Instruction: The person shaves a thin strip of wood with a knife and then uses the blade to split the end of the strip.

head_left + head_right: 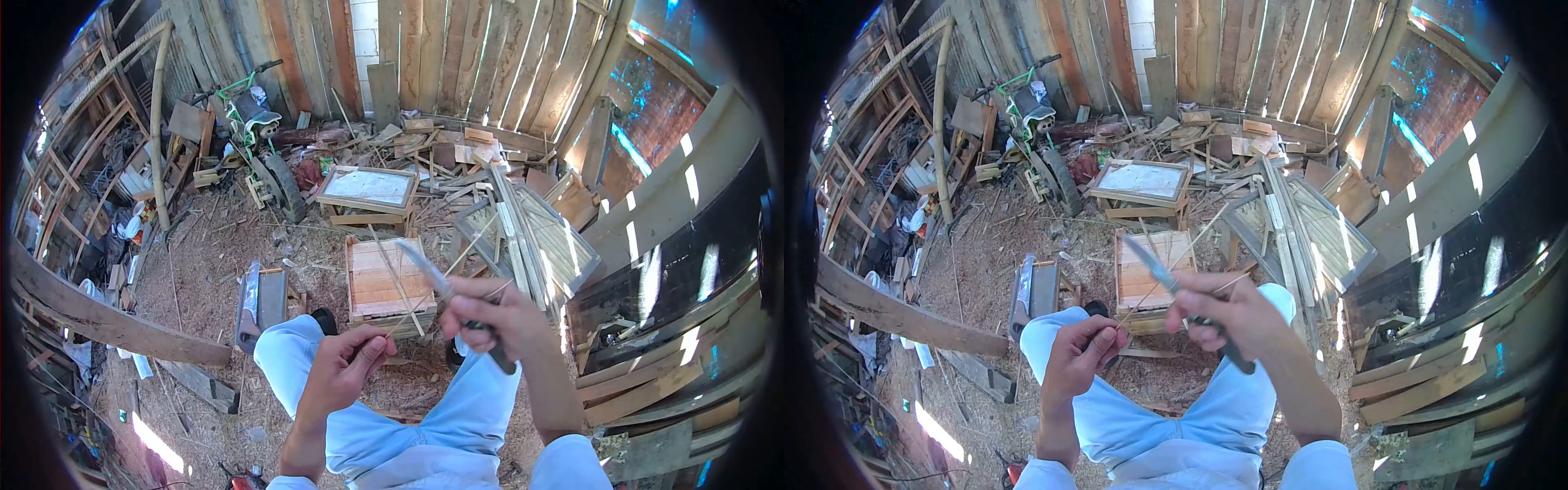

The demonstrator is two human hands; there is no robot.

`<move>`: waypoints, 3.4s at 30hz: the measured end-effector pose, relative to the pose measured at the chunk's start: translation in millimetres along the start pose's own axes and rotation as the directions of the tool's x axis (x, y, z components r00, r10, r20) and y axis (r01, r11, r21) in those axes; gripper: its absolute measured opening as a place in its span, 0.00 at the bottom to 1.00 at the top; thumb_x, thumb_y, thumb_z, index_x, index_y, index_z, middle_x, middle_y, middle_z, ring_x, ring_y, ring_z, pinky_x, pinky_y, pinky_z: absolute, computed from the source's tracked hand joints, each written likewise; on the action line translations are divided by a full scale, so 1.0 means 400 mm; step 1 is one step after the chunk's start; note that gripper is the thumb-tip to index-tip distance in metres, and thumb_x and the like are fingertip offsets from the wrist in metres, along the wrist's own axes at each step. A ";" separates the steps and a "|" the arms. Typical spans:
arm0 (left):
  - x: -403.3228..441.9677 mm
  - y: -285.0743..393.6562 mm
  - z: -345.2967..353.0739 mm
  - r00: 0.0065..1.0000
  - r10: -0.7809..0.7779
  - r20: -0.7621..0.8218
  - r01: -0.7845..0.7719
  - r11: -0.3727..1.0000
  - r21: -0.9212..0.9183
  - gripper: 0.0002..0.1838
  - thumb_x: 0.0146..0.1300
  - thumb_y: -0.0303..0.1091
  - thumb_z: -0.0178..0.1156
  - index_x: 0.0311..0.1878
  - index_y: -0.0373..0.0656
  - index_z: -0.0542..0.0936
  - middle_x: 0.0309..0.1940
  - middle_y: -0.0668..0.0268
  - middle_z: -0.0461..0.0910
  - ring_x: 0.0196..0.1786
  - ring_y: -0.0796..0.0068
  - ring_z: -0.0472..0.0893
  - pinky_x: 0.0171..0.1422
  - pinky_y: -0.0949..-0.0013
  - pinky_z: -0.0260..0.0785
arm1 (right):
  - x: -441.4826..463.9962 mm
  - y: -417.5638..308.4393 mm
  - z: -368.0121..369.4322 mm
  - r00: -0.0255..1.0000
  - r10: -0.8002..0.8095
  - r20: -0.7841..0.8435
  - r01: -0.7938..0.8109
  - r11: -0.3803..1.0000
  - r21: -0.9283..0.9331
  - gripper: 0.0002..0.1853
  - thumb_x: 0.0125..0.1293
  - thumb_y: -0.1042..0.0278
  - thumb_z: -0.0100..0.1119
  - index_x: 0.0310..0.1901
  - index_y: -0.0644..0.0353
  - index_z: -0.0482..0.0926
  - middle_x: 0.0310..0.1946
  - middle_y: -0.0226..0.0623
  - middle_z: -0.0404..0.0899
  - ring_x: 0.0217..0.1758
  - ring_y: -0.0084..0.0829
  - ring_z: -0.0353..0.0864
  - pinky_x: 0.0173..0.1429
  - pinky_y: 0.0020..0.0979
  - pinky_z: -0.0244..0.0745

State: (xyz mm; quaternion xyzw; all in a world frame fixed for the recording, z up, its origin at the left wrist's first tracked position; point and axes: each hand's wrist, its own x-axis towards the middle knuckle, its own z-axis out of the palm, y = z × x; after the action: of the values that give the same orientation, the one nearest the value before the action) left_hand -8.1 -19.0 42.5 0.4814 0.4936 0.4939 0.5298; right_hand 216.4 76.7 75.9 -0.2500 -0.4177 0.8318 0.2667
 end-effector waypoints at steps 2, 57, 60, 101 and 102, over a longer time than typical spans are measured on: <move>0.001 0.001 -0.004 1.000 -0.029 0.007 0.029 0.999 0.017 0.09 0.70 0.29 0.52 0.41 0.33 0.79 0.29 0.72 0.77 0.29 0.88 0.70 0.31 0.83 0.63 | -0.004 -0.021 0.002 1.000 -0.012 -0.026 0.013 1.000 0.005 0.20 0.69 0.69 0.53 0.60 0.64 0.70 0.30 0.35 0.77 0.20 0.14 0.64 0.19 0.15 0.55; 0.003 -0.017 -0.046 0.993 0.104 -0.057 -0.088 0.967 0.241 0.06 0.68 0.26 0.54 0.37 0.35 0.78 0.26 0.71 0.78 0.28 0.87 0.69 0.31 0.81 0.61 | -0.011 -0.071 -0.058 0.946 -0.225 -0.234 0.220 0.974 -0.047 0.23 0.69 0.70 0.51 0.64 0.62 0.65 0.27 0.35 0.76 0.16 0.12 0.62 0.17 0.15 0.55; 0.008 -0.007 -0.041 0.994 0.077 -0.072 -0.062 0.981 0.182 0.07 0.68 0.27 0.54 0.38 0.34 0.78 0.27 0.72 0.78 0.29 0.88 0.69 0.32 0.81 0.61 | -0.009 -0.061 -0.043 0.931 -0.250 -0.267 0.263 0.965 0.013 0.26 0.68 0.69 0.51 0.66 0.63 0.61 0.25 0.32 0.75 0.14 0.11 0.59 0.15 0.14 0.53; 0.017 -0.007 -0.003 0.876 0.463 -0.132 -0.289 0.724 0.626 0.04 0.63 0.21 0.57 0.40 0.35 0.78 0.30 0.59 0.82 0.29 0.72 0.81 0.31 0.75 0.69 | -0.016 -0.049 0.018 0.994 -0.043 -0.098 0.048 0.998 0.044 0.24 0.69 0.69 0.51 0.66 0.58 0.64 0.26 0.33 0.74 0.16 0.11 0.61 0.17 0.13 0.54; 0.015 -0.003 0.000 0.878 0.461 -0.131 -0.287 0.725 0.625 0.04 0.63 0.21 0.57 0.40 0.35 0.78 0.30 0.59 0.82 0.29 0.72 0.81 0.31 0.75 0.69 | -0.015 -0.046 0.015 0.994 -0.042 -0.100 0.046 0.998 0.045 0.24 0.69 0.69 0.51 0.66 0.58 0.64 0.26 0.33 0.74 0.16 0.11 0.61 0.17 0.13 0.54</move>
State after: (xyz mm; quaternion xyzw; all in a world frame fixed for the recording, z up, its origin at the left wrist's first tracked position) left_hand -7.9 -13.0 40.9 0.6373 0.5822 0.4762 0.1678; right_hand 221.5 79.0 95.4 -0.2751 -0.3895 0.8221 0.3111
